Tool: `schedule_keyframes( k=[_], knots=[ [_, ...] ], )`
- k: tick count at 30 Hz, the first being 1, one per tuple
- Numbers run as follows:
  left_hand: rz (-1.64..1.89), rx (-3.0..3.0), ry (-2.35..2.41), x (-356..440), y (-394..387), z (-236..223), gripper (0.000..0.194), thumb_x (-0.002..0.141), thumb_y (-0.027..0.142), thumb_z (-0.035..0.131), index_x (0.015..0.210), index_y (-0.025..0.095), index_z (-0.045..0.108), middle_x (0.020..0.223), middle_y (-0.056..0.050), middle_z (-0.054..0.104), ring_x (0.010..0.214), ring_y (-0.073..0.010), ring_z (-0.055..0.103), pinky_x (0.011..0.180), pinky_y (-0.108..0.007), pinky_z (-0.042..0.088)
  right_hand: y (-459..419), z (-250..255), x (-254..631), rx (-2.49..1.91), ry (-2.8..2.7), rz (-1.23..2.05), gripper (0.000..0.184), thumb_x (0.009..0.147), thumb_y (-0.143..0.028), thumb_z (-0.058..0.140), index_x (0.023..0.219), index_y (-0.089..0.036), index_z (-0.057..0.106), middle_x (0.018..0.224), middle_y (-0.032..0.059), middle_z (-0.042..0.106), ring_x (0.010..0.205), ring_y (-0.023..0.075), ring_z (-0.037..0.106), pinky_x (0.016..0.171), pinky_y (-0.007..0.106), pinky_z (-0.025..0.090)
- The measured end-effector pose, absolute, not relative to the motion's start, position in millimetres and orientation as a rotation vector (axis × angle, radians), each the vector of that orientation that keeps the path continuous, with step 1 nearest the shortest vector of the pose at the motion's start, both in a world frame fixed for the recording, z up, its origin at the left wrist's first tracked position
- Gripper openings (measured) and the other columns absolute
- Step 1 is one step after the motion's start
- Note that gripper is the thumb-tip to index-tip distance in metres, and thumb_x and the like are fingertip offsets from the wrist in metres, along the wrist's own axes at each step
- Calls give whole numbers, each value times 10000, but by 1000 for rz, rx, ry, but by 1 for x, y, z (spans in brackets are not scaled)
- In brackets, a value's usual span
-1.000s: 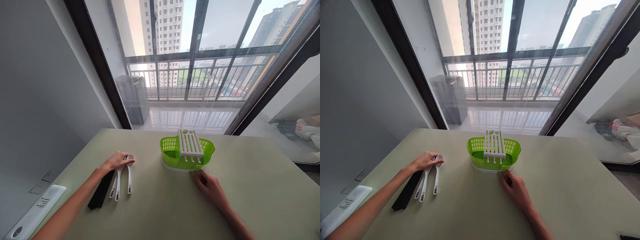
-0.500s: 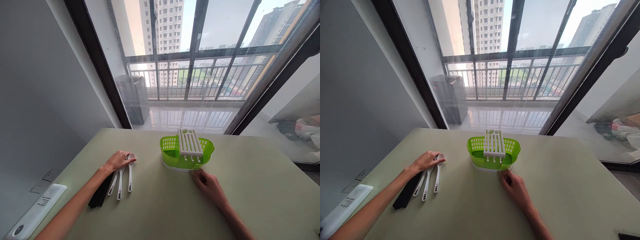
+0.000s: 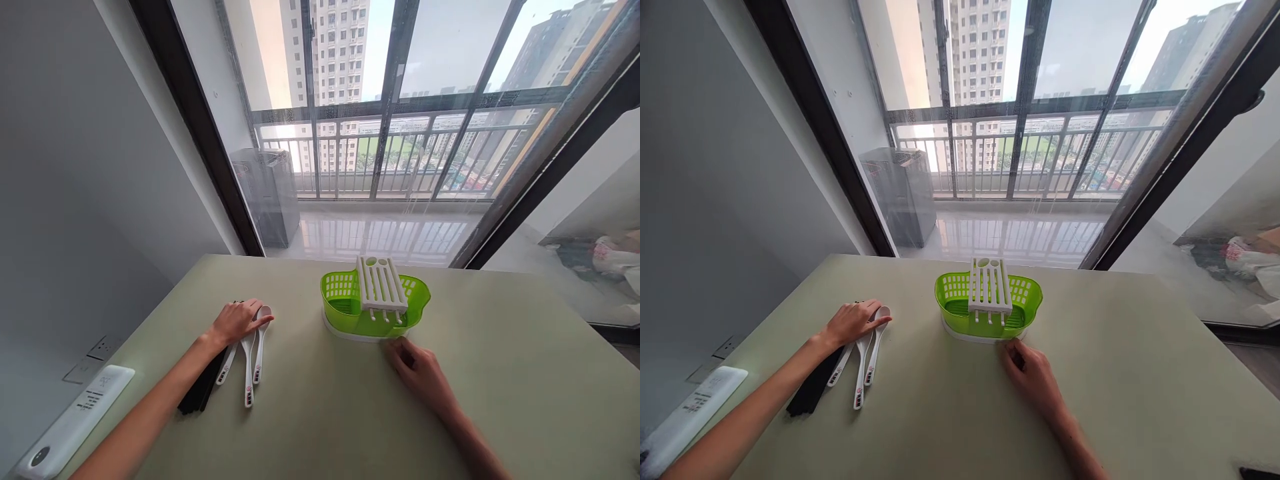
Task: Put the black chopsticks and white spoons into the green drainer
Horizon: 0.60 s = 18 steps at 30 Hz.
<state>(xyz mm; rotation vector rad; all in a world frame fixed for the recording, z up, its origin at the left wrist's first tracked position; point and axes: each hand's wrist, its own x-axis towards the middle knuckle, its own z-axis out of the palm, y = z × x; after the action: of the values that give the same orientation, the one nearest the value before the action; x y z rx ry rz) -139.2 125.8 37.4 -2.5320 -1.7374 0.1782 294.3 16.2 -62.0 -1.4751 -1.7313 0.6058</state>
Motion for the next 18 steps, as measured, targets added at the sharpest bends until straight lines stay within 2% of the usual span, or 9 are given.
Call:
schedule_keyframes(
  k=[8, 12, 14, 18],
  knots=[
    [107, -2535, -1627, -143, 128, 40, 647, 975, 739, 305, 915, 200, 658, 912, -98, 689, 722, -255, 693, 575, -310, 439, 16, -59, 293, -1474, -1732, 566, 348, 973, -463, 496, 721, -223, 492, 602, -55, 418, 555, 120, 378, 551, 234, 341],
    [-180, -2517, -1499, -138, 132, 50, 564, 989, 681, 380, 979, 201, 676, 1010, -121, 706, 914, -288, 681, 763, -383, 502, 16, -60, 294, -1485, -1734, 579, 363, 983, -479, 484, 723, -228, 460, 610, -61, 394, 560, 117, 367, 557, 237, 336],
    [-336, -2471, -1457, -129, 135, 58, 522, 1013, 626, 380, 1045, 195, 672, 1091, -140, 703, 1009, -308, 656, 874, -438, 489, 16, -59, 294, -1482, -1733, 589, 372, 984, -487, 483, 717, -230, 443, 616, -60, 392, 565, 118, 364, 557, 238, 335],
    [-633, -2436, -1446, -90, 131, 80, 439, 1060, 508, 332, 1150, 191, 623, 1198, -143, 670, 1082, -297, 619, 957, -469, 461, 15, -56, 293, -1470, -1729, 603, 390, 980, -507, 479, 705, -235, 426, 613, -62, 362, 562, 119, 343, 543, 238, 328]
  ],
)
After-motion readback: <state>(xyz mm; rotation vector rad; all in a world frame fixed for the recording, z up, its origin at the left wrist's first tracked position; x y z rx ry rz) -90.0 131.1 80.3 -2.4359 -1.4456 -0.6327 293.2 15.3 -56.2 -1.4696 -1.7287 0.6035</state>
